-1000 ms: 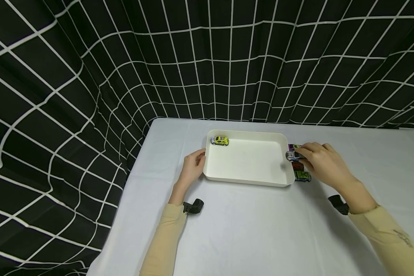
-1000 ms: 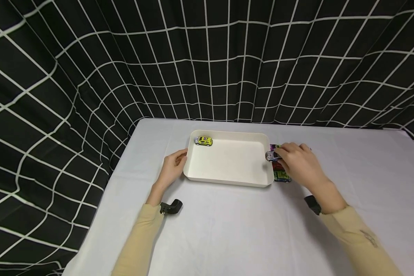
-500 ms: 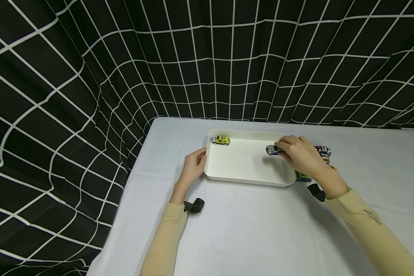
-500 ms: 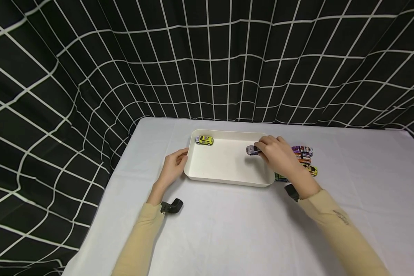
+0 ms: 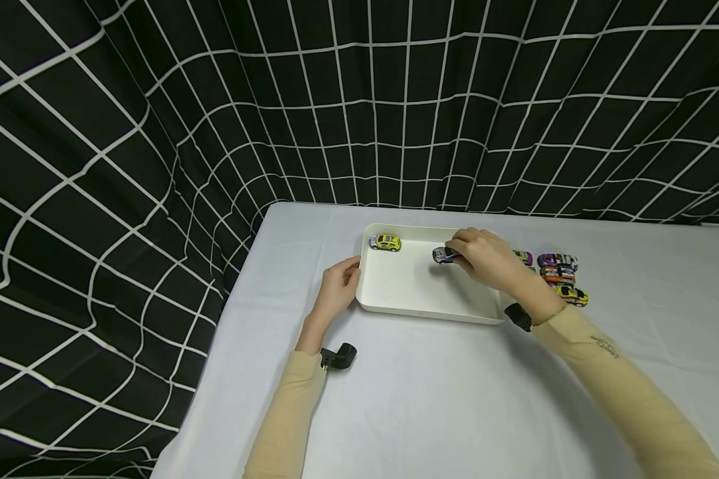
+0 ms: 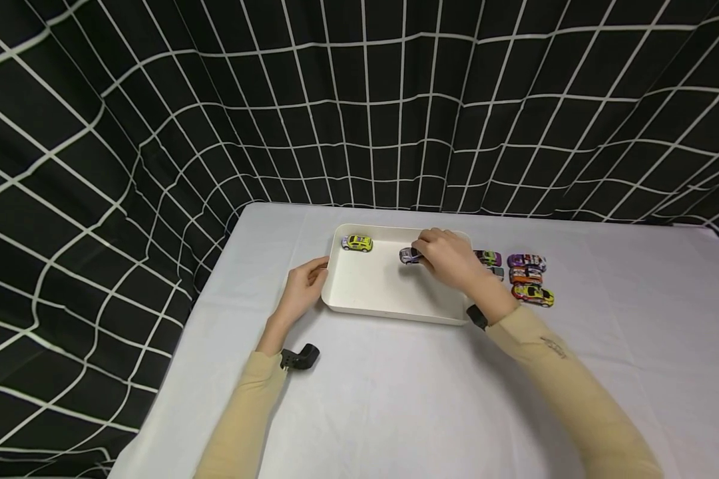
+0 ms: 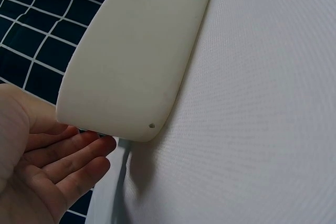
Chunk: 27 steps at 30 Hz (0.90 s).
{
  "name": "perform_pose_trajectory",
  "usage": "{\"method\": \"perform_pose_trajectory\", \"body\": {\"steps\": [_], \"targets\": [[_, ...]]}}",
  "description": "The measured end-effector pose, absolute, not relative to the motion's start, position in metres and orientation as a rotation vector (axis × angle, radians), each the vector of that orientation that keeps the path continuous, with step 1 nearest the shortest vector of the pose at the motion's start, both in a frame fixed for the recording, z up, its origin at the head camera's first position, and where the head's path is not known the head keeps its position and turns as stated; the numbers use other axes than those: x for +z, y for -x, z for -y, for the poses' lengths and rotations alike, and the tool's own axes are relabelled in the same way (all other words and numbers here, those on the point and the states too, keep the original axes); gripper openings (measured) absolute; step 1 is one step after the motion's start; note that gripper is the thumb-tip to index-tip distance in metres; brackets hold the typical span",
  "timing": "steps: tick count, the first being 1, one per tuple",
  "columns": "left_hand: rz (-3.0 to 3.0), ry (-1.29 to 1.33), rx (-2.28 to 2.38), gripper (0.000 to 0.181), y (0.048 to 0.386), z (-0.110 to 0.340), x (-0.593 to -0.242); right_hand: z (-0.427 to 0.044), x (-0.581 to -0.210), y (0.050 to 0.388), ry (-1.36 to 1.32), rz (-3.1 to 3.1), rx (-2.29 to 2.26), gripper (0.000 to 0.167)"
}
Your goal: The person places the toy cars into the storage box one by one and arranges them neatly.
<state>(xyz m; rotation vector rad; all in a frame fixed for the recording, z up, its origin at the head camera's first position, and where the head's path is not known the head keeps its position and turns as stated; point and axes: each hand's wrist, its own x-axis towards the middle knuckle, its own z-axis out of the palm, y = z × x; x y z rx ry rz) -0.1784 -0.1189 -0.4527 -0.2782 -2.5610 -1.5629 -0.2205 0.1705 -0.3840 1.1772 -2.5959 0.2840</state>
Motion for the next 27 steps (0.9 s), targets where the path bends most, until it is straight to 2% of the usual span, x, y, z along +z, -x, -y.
{"method": "perform_pose_trajectory", "body": {"steps": [27], "targets": [[2.582, 0.27, -1.565, 0.033, 0.18, 0.119, -0.454, -0.103, -0.392, 0.241, -1.308, 2.654, 0.323, 0.014]]}}
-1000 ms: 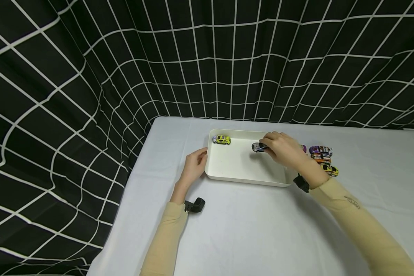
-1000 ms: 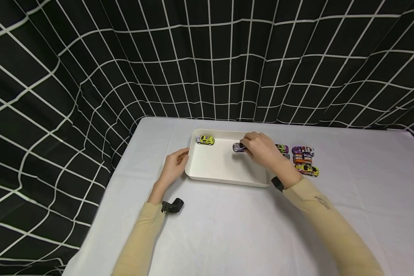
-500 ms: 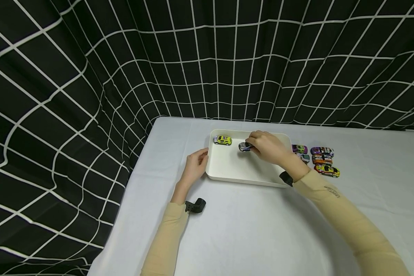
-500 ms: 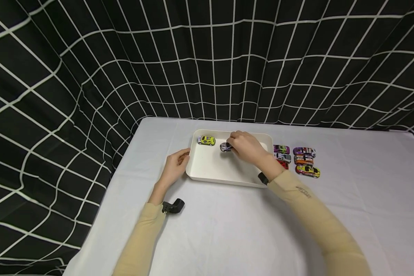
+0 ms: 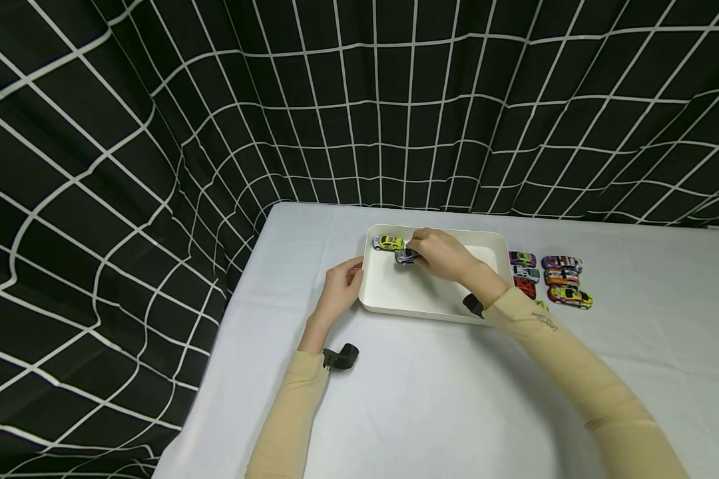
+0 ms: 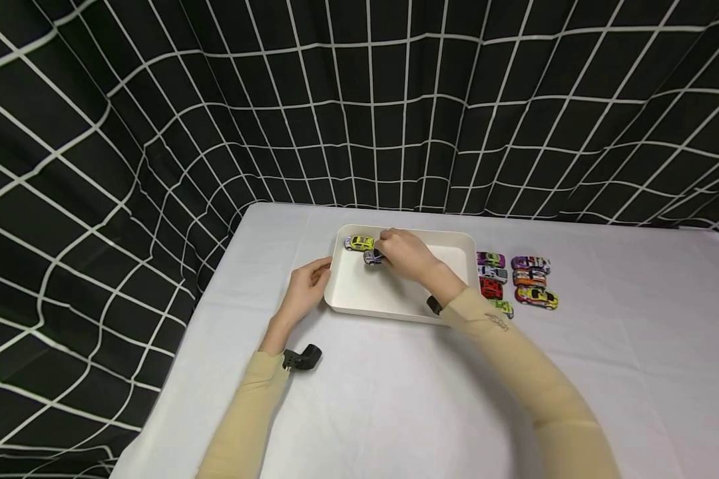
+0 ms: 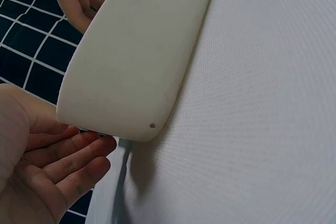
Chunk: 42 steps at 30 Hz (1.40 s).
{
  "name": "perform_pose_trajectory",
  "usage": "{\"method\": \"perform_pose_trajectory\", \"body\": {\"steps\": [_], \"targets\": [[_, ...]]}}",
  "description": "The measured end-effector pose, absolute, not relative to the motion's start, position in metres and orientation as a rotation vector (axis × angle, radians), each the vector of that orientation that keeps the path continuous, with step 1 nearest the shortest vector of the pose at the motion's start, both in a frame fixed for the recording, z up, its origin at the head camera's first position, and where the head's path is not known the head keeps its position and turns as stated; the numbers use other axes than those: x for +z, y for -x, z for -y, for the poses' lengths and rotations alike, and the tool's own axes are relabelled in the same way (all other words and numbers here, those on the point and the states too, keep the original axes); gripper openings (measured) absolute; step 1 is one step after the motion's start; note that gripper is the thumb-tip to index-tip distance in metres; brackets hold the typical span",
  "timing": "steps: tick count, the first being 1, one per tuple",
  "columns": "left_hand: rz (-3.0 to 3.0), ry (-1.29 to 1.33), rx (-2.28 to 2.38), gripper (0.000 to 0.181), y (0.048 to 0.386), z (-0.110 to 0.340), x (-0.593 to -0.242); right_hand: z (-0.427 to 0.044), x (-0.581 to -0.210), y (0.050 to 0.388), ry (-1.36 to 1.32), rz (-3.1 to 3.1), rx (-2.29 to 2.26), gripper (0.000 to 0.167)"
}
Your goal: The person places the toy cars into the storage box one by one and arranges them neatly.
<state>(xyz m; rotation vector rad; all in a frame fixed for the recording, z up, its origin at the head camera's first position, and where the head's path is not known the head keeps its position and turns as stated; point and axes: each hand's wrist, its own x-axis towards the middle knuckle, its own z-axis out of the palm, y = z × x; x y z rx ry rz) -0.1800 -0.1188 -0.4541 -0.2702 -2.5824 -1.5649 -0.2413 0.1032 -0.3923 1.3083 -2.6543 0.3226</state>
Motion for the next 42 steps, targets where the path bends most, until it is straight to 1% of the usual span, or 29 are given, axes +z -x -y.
{"method": "perform_pose_trajectory", "body": {"steps": [11, 21, 31, 39, 42], "targets": [[2.587, 0.27, -1.553, 0.033, 0.18, 0.119, -0.453, -0.086, -0.402, 0.25, -1.311, 2.722, 0.378, 0.01], [2.587, 0.27, -1.564, 0.033, 0.18, 0.12, -0.454, -0.075, -0.406, 0.254, -1.328, 2.745, 0.392, 0.013], [2.577, 0.258, -1.577, 0.033, 0.179, 0.119, -0.454, -0.064, -0.411, 0.257, -1.29, 2.773, 0.36, 0.013], [2.561, 0.256, -1.598, 0.033, 0.179, 0.12, -0.454, -0.056, -0.413, 0.26, -1.265, 2.798, 0.354, 0.017], [2.569, 0.256, -1.603, 0.033, 0.18, 0.12, -0.454, -0.054, -0.415, 0.259, -1.256, 2.81, 0.351, 0.016]]}}
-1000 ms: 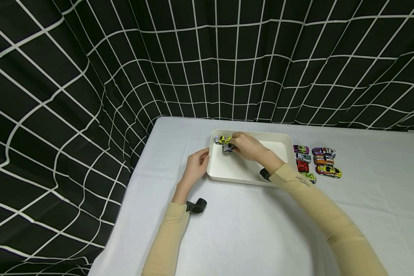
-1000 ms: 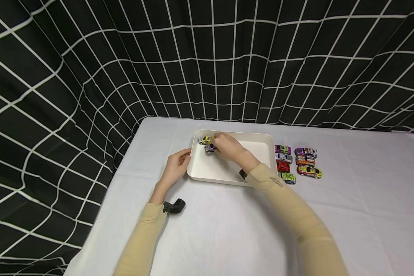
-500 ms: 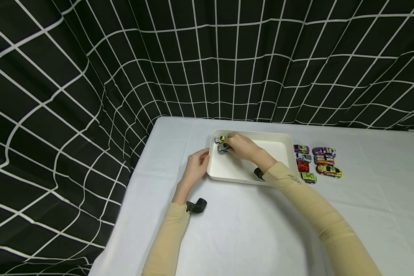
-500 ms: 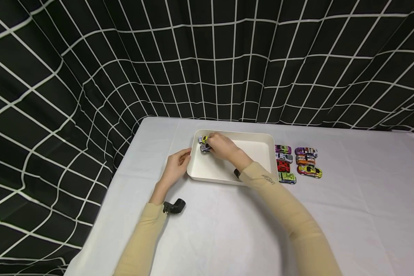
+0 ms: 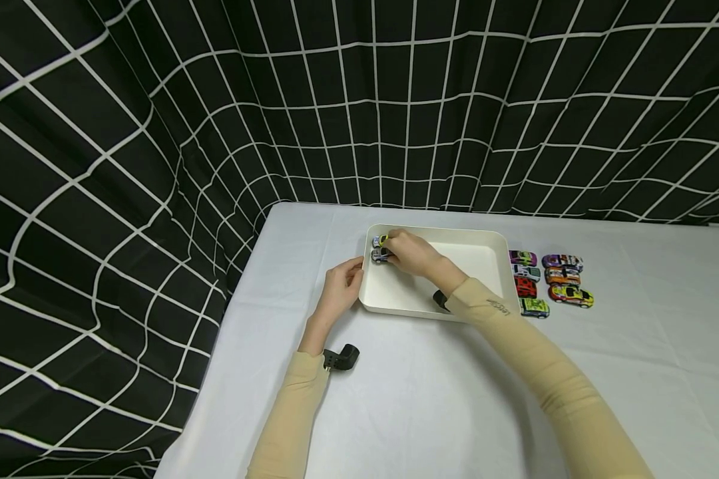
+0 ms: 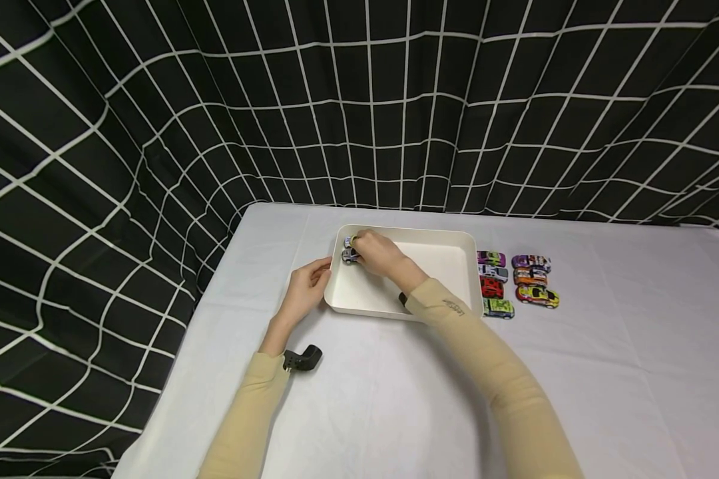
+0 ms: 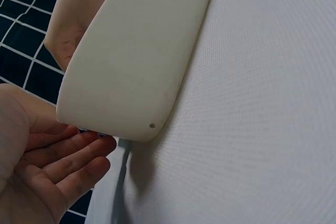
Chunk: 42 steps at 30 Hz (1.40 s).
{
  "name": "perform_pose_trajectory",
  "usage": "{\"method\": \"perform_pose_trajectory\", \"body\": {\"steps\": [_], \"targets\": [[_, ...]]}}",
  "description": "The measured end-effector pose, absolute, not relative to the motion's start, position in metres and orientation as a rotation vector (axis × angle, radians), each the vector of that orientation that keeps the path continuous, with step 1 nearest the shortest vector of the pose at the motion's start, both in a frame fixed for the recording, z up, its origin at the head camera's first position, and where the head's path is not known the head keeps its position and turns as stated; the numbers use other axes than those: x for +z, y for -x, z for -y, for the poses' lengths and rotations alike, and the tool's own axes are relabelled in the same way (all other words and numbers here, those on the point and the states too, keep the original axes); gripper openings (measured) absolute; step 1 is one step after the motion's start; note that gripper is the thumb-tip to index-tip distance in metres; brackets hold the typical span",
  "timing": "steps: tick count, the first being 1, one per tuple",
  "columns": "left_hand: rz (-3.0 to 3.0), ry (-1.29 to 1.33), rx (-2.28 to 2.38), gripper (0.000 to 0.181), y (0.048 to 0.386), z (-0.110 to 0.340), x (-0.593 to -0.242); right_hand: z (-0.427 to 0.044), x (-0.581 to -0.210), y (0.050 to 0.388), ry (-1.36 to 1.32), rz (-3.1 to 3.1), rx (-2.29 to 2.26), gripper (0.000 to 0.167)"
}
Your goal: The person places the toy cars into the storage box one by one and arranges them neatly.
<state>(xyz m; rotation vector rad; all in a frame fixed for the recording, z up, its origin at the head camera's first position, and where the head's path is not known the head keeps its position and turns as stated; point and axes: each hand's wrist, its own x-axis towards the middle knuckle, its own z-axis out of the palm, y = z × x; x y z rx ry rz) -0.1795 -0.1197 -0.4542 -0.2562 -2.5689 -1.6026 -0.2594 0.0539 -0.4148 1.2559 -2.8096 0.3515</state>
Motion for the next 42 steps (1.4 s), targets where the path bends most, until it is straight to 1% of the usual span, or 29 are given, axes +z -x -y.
{"method": "perform_pose_trajectory", "body": {"steps": [22, 35, 42], "targets": [[2.569, 0.262, -1.613, 0.033, 0.1785, 0.1185, -0.4546, -0.0522, -0.4225, 0.258, -1.202, 2.799, 0.395, 0.013], [2.578, 0.26, -1.592, 0.033, 0.1793, 0.1184, -0.4531, -0.0514, -0.4216, 0.2576, -1.197, 2.758, 0.418, 0.015], [2.576, 0.253, -1.591, 0.033, 0.1797, 0.1192, -0.4538, -0.0564, -0.4137, 0.2561, -1.172, 2.785, 0.384, 0.02]]}}
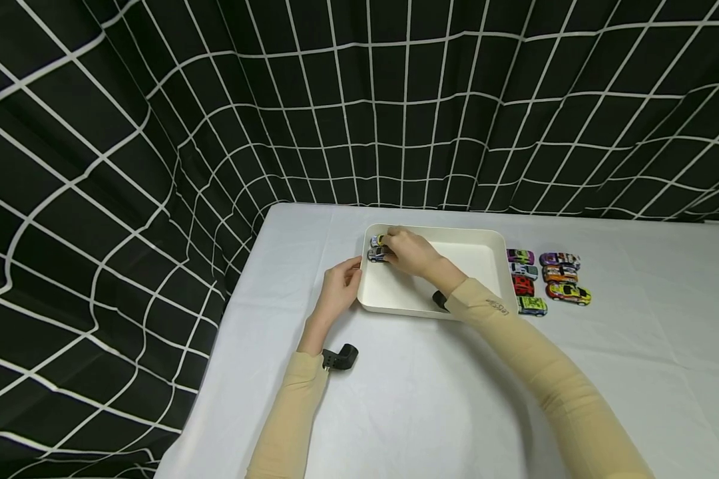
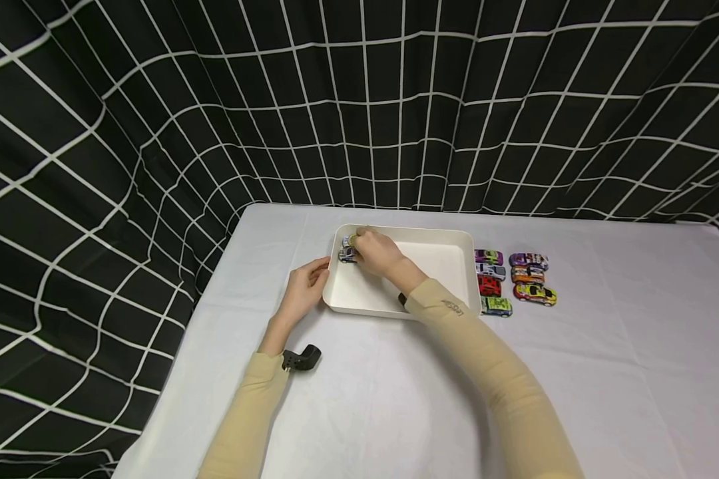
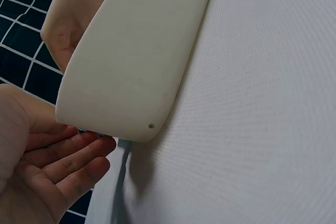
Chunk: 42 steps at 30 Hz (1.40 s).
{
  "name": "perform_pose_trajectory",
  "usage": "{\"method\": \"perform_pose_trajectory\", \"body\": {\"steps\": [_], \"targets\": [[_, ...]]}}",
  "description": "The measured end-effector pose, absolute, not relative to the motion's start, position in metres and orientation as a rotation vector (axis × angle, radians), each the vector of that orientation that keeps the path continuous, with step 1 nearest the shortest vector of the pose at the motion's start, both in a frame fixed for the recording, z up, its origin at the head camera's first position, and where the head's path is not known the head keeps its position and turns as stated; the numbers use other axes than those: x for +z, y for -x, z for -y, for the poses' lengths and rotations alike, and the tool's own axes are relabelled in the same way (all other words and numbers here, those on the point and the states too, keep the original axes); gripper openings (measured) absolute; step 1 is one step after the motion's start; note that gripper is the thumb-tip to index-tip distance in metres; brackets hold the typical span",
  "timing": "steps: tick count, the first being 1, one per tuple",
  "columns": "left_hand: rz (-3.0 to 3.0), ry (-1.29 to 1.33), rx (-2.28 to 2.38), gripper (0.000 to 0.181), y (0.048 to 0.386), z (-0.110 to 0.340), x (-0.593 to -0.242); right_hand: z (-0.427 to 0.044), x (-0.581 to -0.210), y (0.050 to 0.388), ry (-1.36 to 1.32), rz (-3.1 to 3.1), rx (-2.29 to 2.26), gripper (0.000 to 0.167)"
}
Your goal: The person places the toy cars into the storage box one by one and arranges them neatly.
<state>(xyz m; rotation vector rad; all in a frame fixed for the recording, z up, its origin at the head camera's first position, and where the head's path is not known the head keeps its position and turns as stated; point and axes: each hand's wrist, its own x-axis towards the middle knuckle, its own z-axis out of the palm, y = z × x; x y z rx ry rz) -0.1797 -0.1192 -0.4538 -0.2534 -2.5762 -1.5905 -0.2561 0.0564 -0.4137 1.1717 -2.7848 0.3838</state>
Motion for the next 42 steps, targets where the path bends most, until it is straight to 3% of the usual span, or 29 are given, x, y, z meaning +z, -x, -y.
{"method": "perform_pose_trajectory", "body": {"steps": [19, 42], "targets": [[2.578, 0.209, -1.599, 0.033, 0.178, 0.121, -0.453, -0.148, -0.382, 0.229, -1.083, 2.665, 0.366, 0.02], [2.59, 0.224, -1.61, 0.033, 0.179, 0.12, -0.454, -0.293, -0.394, 0.172, -0.66, 2.789, 0.427, 0.027]]}}
